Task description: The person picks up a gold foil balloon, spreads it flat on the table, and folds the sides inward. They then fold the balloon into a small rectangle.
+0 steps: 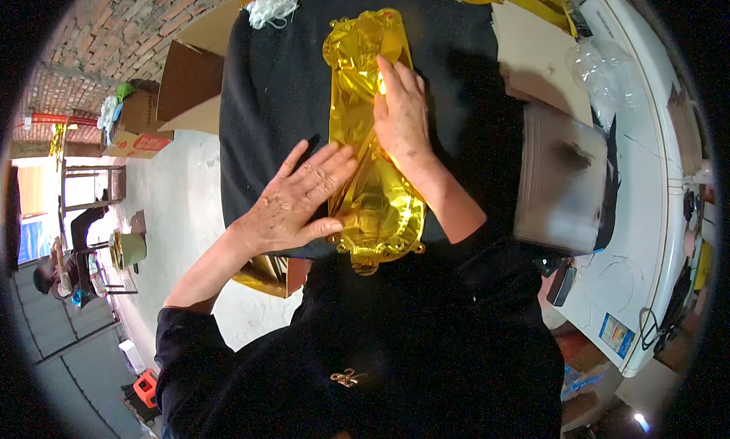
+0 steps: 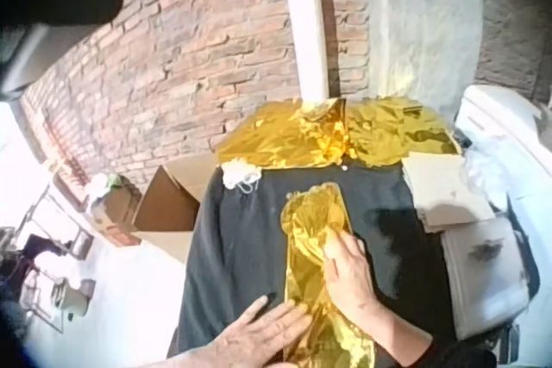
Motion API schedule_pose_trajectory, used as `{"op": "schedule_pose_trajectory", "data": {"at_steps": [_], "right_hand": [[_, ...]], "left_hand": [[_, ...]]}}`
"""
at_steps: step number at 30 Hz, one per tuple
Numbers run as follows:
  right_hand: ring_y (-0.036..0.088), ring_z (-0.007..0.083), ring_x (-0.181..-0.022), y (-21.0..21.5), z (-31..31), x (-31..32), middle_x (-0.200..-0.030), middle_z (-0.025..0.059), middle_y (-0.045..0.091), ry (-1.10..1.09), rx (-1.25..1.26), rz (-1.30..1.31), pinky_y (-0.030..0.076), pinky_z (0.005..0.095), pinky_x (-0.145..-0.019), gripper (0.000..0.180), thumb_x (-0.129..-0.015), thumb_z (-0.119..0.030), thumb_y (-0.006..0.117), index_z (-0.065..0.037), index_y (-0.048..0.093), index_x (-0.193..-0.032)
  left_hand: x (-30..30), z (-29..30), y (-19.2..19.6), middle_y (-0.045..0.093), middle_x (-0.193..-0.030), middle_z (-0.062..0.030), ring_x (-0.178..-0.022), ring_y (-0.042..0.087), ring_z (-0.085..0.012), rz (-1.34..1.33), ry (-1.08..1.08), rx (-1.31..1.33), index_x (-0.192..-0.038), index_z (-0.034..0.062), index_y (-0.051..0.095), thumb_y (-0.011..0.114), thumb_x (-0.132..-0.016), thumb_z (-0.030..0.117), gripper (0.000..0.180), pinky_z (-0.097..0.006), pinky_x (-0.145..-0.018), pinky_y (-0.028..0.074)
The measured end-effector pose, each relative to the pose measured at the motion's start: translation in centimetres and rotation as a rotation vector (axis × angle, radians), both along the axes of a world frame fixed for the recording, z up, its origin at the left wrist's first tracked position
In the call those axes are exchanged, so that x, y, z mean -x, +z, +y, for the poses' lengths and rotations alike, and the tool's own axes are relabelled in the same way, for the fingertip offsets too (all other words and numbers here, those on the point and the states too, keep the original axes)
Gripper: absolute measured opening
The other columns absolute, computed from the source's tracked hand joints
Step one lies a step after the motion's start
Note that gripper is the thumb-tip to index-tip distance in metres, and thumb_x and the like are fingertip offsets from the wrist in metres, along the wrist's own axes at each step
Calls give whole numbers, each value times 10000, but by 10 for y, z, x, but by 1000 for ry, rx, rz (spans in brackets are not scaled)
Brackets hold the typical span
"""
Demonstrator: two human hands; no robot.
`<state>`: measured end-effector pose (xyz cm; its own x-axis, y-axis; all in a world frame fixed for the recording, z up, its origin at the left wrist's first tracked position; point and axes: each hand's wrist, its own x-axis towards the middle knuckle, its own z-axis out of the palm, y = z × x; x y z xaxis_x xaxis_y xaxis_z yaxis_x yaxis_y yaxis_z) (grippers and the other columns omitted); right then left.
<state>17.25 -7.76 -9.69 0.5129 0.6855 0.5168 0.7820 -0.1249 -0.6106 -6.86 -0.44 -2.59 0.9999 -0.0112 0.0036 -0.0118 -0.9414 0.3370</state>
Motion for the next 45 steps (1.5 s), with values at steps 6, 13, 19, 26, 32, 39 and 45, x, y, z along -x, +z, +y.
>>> {"op": "schedule_pose_trajectory", "data": {"at_steps": [6, 13, 19, 26, 32, 39, 45], "right_hand": [[532, 428, -1268, 0, 1, 5, -1387, 204, 582, 41, -14, 23, 445, 474, -1102, 610, -858, 76, 623, 7, 536, -1458], [544, 403, -1305, 0, 1, 4, -1445, 186, 575, -3, -34, 42, 465, 452, -1101, 615, -901, 74, 568, -40, 514, -1503], [583, 388, -1251, 1, -1, 2, -1414, 187, 590, -11, -73, 107, 483, 436, -1073, 549, -949, 60, 526, -41, 532, -1489], [662, 278, -1154, -2, -2, -6, -1332, 159, 648, -8, -126, 291, 527, 374, -980, 464, -990, 36, 532, -24, 572, -1449], [650, 148, -1081, 13, 18, -35, -1267, 116, 669, 96, -379, 806, 514, 297, -958, 439, -1013, -25, 596, 51, 546, -1443], [673, 215, -1085, 58, 39, -99, -1197, 118, 678, 178, 240, 842, 570, 429, -891, 646, -967, -174, 706, 4, 435, -1526], [689, 192, -888, 80, 57, -125, -1146, 94, 701, 210, 496, 865, 571, 323, -738, 578, -882, -149, 757, -10, 583, -1415]], "left_hand": [[-73, 19, -10, 449, -1582, -274, -1494, 406, -429, -419, 173, -10, -1556, -46, 417, 603, -1031, 315, 664, -549, -1241, 303], [-114, 11, -53, 331, -1638, -317, -1540, 303, -452, -377, 405, 101, -1610, -64, 294, 402, -1096, 327, 654, -541, -1278, 209], [-115, 9, -58, 350, -1632, -308, -1535, 318, -443, -419, 408, 61, -1606, -58, 313, 418, -1076, 293, 644, -536, -1275, 229], [-116, -3, -55, 385, -1619, -283, -1525, 347, -422, -406, 419, -206, -1580, -47, 375, 475, -1023, 256, 643, -525, -1267, 259], [-115, -3, -58, 384, -1624, -277, -1533, 338, -416, -396, 416, -237, -1579, -49, 378, 474, -1027, 279, 649, -529, -1272, 244], [-116, -5, -54, 369, -1635, -277, -1540, 330, -411, -408, 408, -204, -1587, -56, 358, 446, -1047, 298, 652, -526, -1278, 229], [-113, -4, -55, 367, -1633, -283, -1539, 329, -414, -399, 414, -223, -1591, -62, 344, 453, -1046, 302, 665, -525, -1276, 234]]}}
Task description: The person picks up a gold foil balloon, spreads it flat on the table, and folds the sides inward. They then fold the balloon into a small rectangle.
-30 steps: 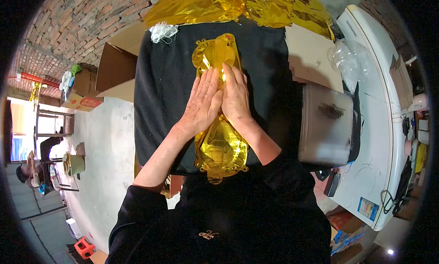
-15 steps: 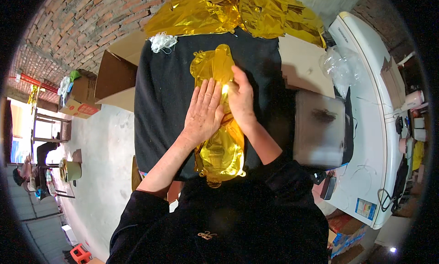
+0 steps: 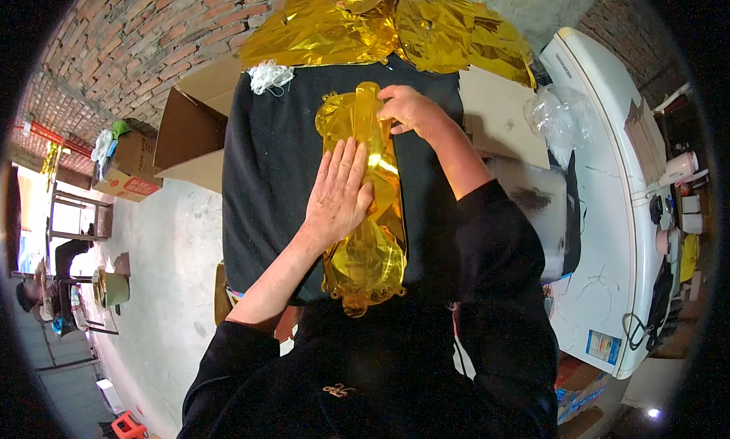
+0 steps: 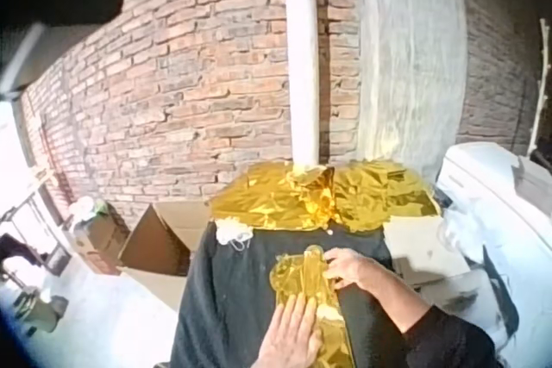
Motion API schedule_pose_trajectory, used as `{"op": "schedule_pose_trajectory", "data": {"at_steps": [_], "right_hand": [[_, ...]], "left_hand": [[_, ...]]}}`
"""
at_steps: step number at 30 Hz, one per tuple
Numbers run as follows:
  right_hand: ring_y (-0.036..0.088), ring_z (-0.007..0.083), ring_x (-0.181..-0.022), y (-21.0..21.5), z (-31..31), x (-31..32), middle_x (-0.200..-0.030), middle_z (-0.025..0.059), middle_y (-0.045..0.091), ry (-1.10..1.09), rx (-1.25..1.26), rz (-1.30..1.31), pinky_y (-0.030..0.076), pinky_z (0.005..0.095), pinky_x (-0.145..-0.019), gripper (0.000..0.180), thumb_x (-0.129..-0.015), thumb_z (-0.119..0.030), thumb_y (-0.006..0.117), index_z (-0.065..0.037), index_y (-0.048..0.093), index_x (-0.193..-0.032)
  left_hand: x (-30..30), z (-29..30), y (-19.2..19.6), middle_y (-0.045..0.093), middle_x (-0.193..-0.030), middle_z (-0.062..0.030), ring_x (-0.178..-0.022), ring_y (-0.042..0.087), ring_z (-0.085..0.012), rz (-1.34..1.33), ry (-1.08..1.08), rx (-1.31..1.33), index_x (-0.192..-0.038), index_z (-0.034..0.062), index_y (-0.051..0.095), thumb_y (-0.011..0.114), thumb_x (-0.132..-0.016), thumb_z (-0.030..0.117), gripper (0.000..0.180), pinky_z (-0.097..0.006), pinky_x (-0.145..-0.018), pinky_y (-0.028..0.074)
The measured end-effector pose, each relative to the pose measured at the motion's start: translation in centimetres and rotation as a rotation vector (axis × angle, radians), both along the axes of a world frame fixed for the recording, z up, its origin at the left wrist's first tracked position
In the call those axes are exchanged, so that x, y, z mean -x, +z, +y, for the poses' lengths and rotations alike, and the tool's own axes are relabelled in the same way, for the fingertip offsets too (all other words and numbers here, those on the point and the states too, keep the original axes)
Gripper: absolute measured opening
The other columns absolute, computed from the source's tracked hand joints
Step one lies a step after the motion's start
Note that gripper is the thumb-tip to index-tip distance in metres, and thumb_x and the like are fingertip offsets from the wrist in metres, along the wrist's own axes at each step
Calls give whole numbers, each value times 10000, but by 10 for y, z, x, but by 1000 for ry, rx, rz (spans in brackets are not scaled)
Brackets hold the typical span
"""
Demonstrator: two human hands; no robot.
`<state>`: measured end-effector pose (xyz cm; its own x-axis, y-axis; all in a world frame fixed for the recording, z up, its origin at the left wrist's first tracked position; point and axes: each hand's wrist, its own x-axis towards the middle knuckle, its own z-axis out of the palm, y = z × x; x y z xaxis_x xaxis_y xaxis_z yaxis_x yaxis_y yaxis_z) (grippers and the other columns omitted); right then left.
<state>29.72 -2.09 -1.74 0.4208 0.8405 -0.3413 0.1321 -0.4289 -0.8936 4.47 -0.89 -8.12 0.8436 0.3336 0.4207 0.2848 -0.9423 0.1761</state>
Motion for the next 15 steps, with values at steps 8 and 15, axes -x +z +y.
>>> {"op": "schedule_pose_trajectory", "data": {"at_steps": [8, 15], "right_hand": [[529, 42, -817, 10, 21, -31, -978, -28, 630, 332, 79, 39, 343, 227, -569, 436, -877, -122, 765, -37, 644, -1287], [522, 45, -614, 9, 37, -39, -802, -18, 599, 411, 108, 241, 311, 205, -472, 138, -923, -60, 701, -58, 640, -1048]], "left_hand": [[-1, -1, 8, 353, -1635, -287, -1537, 326, -418, 4, 3, 16, -1594, -69, 331, 495, -1027, 304, 698, -518, -1280, 237], [-3, -1, 10, 278, -1684, -272, -1584, 250, -403, 19, -18, 110, -1627, -46, 271, 512, -1025, 297, 734, -497, -1302, 195]]}}
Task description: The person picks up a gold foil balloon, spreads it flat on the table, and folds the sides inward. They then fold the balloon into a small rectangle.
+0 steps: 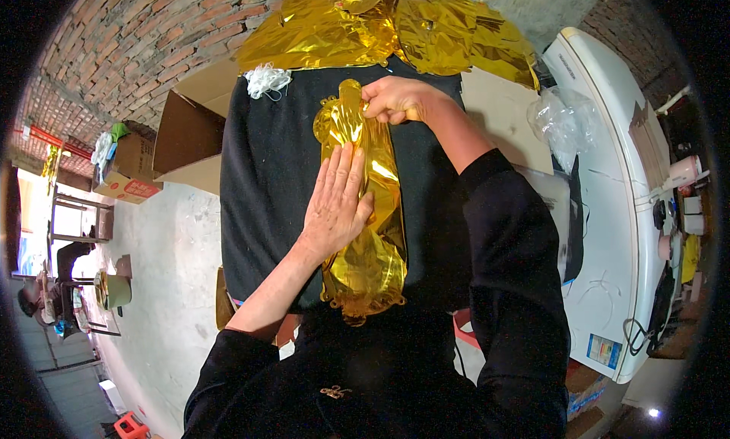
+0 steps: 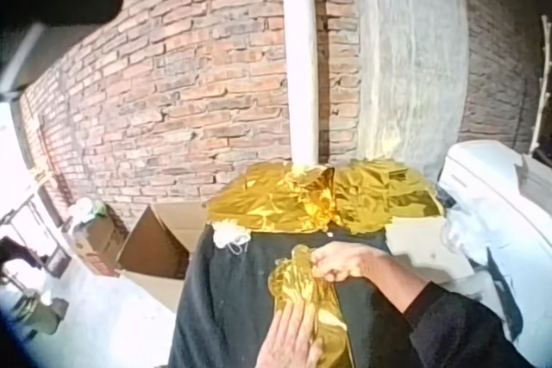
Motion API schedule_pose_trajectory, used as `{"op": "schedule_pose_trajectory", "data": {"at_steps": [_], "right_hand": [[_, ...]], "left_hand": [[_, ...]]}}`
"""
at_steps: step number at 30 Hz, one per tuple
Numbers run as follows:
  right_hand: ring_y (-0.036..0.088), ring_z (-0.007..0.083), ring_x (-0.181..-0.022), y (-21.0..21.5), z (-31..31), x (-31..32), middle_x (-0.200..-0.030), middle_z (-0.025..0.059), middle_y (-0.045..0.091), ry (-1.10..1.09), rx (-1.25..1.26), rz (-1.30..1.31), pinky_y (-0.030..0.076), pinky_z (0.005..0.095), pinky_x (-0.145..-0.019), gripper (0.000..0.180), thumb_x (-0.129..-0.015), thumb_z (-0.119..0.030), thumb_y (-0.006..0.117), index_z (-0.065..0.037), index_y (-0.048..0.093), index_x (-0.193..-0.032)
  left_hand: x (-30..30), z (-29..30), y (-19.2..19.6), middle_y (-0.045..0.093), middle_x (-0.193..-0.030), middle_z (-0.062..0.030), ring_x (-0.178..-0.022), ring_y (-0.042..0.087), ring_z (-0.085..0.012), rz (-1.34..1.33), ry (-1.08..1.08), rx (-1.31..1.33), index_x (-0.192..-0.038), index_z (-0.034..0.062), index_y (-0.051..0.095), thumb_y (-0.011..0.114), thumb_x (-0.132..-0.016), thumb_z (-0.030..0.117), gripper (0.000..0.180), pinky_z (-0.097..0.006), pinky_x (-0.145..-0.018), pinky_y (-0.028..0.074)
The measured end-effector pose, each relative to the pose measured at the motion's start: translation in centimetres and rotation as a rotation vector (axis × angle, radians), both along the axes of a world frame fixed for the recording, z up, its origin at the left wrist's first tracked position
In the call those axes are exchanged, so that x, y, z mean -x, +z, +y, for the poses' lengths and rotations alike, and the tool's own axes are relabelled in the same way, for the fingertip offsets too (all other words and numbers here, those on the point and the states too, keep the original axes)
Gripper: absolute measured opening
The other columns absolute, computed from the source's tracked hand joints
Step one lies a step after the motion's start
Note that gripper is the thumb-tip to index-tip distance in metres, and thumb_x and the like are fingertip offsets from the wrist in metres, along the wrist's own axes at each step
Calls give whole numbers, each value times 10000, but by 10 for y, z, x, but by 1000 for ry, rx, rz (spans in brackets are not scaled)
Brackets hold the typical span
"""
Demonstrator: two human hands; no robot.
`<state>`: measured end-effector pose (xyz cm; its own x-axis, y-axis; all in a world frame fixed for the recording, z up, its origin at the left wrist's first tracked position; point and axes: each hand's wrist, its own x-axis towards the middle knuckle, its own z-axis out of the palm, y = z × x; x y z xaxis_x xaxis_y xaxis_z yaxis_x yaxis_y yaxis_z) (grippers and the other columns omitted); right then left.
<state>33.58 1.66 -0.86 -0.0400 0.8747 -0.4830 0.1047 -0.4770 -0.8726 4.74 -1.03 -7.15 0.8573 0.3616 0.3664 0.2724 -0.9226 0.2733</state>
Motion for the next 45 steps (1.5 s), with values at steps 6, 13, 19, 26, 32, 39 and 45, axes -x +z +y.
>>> {"op": "schedule_pose_trajectory", "data": {"at_steps": [6, 13, 19, 26, 32, 39, 45], "right_hand": [[642, 114, -689, 4, 4, 22, -882, 42, 671, -102, -37, 127, 505, 249, -576, 86, -956, -52, 629, -47, 621, -1042], [641, 99, -787, -5, 2, 26, -968, 10, 676, -148, -137, 295, 487, 241, -658, 162, -990, -124, 692, -69, 607, -1116], [619, 78, -837, -26, -4, 25, -1004, 12, 686, -163, -315, 37, 480, 237, -693, 300, -945, -65, 737, -39, 612, -1216], [620, 100, -833, -31, -1, 16, -986, 44, 683, -208, -406, -229, 506, 254, -707, 343, -905, 22, 713, 4, 616, -1233], [651, 151, -888, -52, -4, 17, -1054, 69, 665, -175, -600, -733, 543, 305, -776, 401, -892, 54, 682, -42, 596, -1271], [647, 368, -1034, -33, -18, 37, -1070, 148, 678, -200, -965, -1197, 547, 434, -924, 361, -835, 90, 633, -51, 666, -1166], [450, 312, -1478, -38, -57, 105, -1463, 134, 599, 378, -1039, -944, 356, 488, -1231, 420, -1023, -236, 580, -47, 632, -1393]], "left_hand": [[3, 2, 2, 277, -1681, -276, -1584, 245, -408, 17, -5, 26, -1633, -40, 256, 519, -1027, 298, 742, -500, -1302, 191], [3, 2, 4, 278, -1685, -269, -1582, 262, -396, 26, -11, 38, -1636, -37, 255, 514, -1036, 300, 735, -504, -1299, 194], [1, 2, 4, 287, -1693, -245, -1584, 267, -382, 43, -22, 8, -1635, -36, 258, 515, -1044, 325, 738, -503, -1297, 196], [1, 1, 5, 313, -1695, -201, -1585, 266, -371, 74, -26, 30, -1633, -7, 293, 501, -1059, 348, 707, -500, -1299, 189], [0, 1, 4, 326, -1698, -158, -1593, 249, -351, 136, -24, -11, -1628, 51, 352, 441, -1088, 367, 632, -499, -1306, 170], [0, 1, 3, 349, -1689, -135, -1595, 231, -335, 177, -26, -60, -1621, 69, 387, 398, -1099, 397, 616, -500, -1310, 150], [-1, 2, 10, 464, -1609, -145, -1562, 282, -339, 320, -30, -12, -1542, 49, 512, 384, -1092, 417, 595, -526, -1306, 148]]}}
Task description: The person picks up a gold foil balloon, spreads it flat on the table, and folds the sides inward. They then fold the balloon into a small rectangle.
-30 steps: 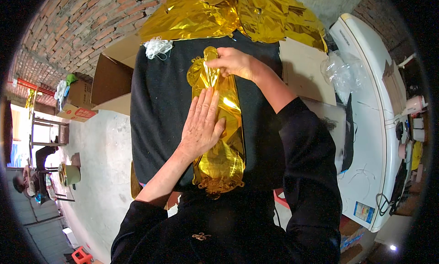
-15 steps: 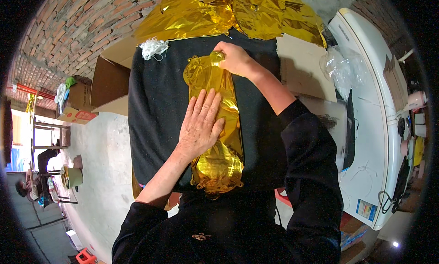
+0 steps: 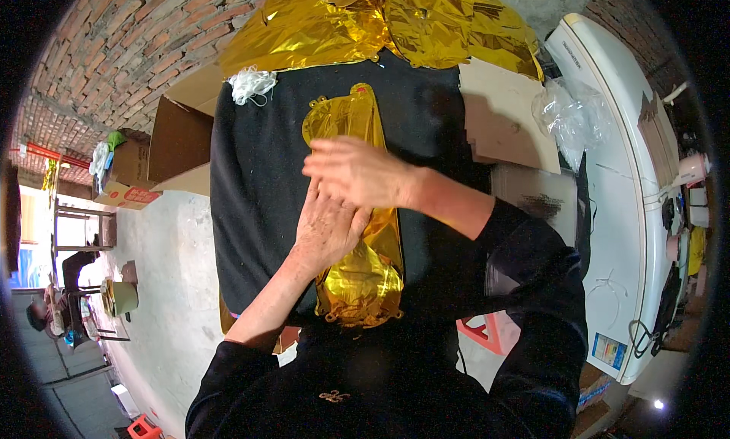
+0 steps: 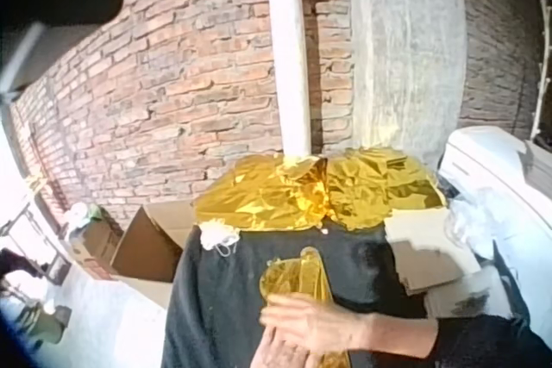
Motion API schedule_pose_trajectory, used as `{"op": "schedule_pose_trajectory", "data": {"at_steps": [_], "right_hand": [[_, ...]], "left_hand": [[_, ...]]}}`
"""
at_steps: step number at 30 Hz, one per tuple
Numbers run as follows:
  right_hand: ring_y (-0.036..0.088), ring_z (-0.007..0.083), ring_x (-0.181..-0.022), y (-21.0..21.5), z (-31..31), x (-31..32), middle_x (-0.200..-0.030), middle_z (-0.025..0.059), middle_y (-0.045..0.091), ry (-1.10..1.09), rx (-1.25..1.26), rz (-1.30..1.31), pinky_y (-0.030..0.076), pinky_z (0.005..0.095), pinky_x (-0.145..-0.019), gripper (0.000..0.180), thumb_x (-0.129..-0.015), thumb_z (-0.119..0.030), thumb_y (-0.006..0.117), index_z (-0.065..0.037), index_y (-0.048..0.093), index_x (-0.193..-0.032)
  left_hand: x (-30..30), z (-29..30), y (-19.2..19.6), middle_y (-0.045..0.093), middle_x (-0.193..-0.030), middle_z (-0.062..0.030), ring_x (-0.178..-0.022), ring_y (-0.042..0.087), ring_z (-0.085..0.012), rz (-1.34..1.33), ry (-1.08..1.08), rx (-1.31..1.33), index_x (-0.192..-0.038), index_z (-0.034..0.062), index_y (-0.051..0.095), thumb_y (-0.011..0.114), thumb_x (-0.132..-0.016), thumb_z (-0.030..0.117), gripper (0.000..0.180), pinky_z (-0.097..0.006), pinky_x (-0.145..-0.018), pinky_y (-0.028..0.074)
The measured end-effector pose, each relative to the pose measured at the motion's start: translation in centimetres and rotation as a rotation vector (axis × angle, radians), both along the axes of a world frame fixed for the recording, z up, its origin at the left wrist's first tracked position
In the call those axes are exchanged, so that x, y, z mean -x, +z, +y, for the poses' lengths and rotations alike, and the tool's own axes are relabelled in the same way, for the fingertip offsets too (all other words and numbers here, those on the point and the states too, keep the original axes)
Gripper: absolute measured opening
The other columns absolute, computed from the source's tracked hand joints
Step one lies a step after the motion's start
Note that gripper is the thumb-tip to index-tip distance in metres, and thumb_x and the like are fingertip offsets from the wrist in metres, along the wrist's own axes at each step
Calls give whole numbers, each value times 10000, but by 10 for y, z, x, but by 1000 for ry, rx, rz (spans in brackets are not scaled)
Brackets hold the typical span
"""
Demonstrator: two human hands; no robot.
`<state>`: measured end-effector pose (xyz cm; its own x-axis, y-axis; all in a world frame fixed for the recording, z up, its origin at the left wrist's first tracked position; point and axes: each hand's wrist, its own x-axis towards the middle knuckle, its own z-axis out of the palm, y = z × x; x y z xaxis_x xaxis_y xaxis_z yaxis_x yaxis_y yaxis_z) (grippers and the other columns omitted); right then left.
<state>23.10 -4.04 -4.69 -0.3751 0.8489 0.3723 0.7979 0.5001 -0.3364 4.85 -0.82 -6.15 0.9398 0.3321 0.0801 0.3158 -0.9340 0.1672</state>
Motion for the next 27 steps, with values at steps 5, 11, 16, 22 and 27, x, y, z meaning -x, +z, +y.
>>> {"op": "schedule_pose_trajectory", "data": {"at_steps": [5, 11, 16, 22, 27], "right_hand": [[190, 278, -1620, -14, 6, 0, -1711, 102, 327, 83, 235, -103, 123, 515, -1325, 640, -1108, -451, 406, -88, 372, -1635], [122, 263, -1636, -15, 14, -8, -1755, 116, 208, 76, 275, -15, 58, 452, -1331, 731, -1125, -545, 291, -78, 221, -1683], [46, 242, -1644, -18, 33, -31, -1775, 117, 98, -50, 302, -121, 8, 444, -1335, 718, -1130, -512, 250, -88, 132, -1697], [62, 240, -1644, -22, 49, -58, -1771, 117, 140, -189, 239, -236, 13, 446, -1329, 725, -1125, -512, 322, -91, 172, -1696], [81, 241, -1642, -16, 48, -54, -1765, 120, 166, -198, 228, -212, 25, 452, -1330, 707, -1129, -496, 322, -91, 188, -1693]], "left_hand": [[-2, 1, -7, 558, -1516, -151, -1523, 343, -344, -17, -40, -14, -1511, 42, 546, 362, -1094, 432, 600, -551, -1308, 128], [-2, 0, -10, 498, -1573, -155, -1570, 271, -348, -19, -22, -23, -1546, 59, 508, 345, -1106, 453, 613, -547, -1319, 73], [-3, 1, -3, 419, -1637, -156, -1592, 217, -357, 136, 2, 33, -1591, 83, 451, 364, -1106, 451, 616, -535, -1316, 81], [-4, 1, -2, 279, -1719, -137, -1610, 175, -350, -34, -11, -7, -1643, 104, 363, 422, -1085, 452, 659, -524, -1312, 93], [-4, 0, -2, 304, -1707, -152, -1608, 192, -355, -74, -8, 14, -1632, 87, 371, 469, -1069, 403, 653, -514, -1309, 117]]}}
